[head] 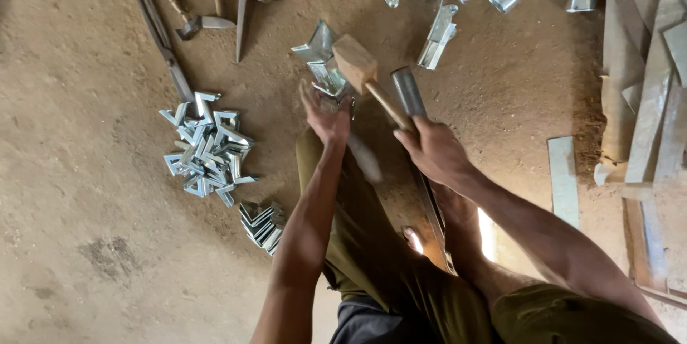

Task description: The person sits on the workshop floor and bends galvanized metal angle pieces by hand over a metal form, striking them with a wooden mallet to shape the corners, then tosses the finished pieces onto a pile and picks up the next piece.

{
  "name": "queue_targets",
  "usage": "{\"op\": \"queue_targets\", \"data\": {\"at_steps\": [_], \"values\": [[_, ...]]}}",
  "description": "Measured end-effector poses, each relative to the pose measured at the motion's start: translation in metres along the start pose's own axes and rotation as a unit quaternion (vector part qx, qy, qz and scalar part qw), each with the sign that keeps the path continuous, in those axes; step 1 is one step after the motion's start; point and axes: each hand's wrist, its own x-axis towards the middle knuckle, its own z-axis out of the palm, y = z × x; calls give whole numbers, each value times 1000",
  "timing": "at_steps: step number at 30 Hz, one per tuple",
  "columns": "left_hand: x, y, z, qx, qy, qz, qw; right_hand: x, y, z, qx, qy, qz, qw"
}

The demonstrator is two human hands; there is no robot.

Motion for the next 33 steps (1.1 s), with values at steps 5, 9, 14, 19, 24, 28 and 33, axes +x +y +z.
{"op": "queue_targets", "data": {"at_steps": [5,9,14,19,24,28,33], "values": [[-18,19,-22,-168,-193,-72,964,-78,61,-16,55,84,-56,993],[-54,45,31,-246,-352,-118,895,-88,87,-41,-12,198,-24,980],[-53,59,100,-296,-248,-263,884,-110,62,-82,101,298,-148,938],[-21,72,118,-234,-138,-511,815,-104,43,-45,249,287,-256,889],[-13,80,119,-217,-105,-519,820,-44,103,-29,-27,192,-78,978],[-8,68,114,-296,-160,-503,796,-46,139,-32,179,315,-206,909],[2,47,117,-302,-263,-504,765,-49,150,-11,358,285,-271,847]]}}
